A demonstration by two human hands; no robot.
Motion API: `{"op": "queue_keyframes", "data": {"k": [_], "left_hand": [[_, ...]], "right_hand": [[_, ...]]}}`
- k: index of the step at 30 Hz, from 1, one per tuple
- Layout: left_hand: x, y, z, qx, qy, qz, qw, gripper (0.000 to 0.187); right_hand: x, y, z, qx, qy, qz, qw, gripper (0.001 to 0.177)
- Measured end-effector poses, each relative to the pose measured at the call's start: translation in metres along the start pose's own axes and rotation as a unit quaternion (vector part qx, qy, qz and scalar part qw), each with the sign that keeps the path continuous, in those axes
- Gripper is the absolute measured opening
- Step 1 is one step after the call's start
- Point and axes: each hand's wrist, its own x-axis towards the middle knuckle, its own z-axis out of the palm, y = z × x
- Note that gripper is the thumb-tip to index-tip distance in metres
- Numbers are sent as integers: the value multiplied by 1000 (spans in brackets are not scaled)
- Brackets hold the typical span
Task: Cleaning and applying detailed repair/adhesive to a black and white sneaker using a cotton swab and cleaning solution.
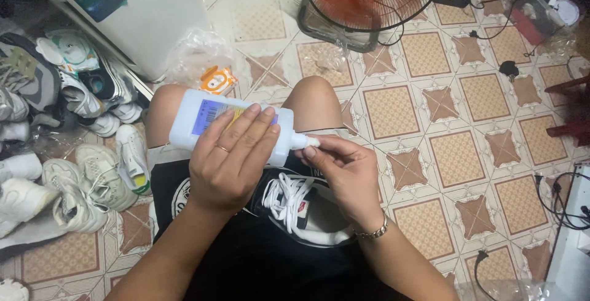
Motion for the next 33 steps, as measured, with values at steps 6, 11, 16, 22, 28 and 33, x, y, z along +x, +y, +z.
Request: {"op": "queue_keyframes", "data": {"k": [6, 11, 16, 22, 28, 33], "left_hand": [[2, -1, 2, 12, -9, 4, 1000, 27], [1, -1, 3, 10, -13, 1, 1000, 26], [-2, 1, 7, -1, -11, -10, 1000, 24], [-6, -13, 26, -85, -25, -82, 993, 43], [-29, -69, 97, -220, -19, -396, 891, 40], [-67, -112, 179, -161, -145, -470, 856, 45]], "right_hand": [[2, -1, 0, 13, -6, -1, 1000, 24], [1, -4, 1, 13, -6, 3, 1000, 24], [-1, -5, 0, 20, -4, 4, 1000, 24], [-2, -4, -6, 29, -3, 27, 999, 22], [-15, -4, -23, -60, -28, -41, 997, 18], [-16, 9, -51, -229, -11, -73, 971, 18]]}}
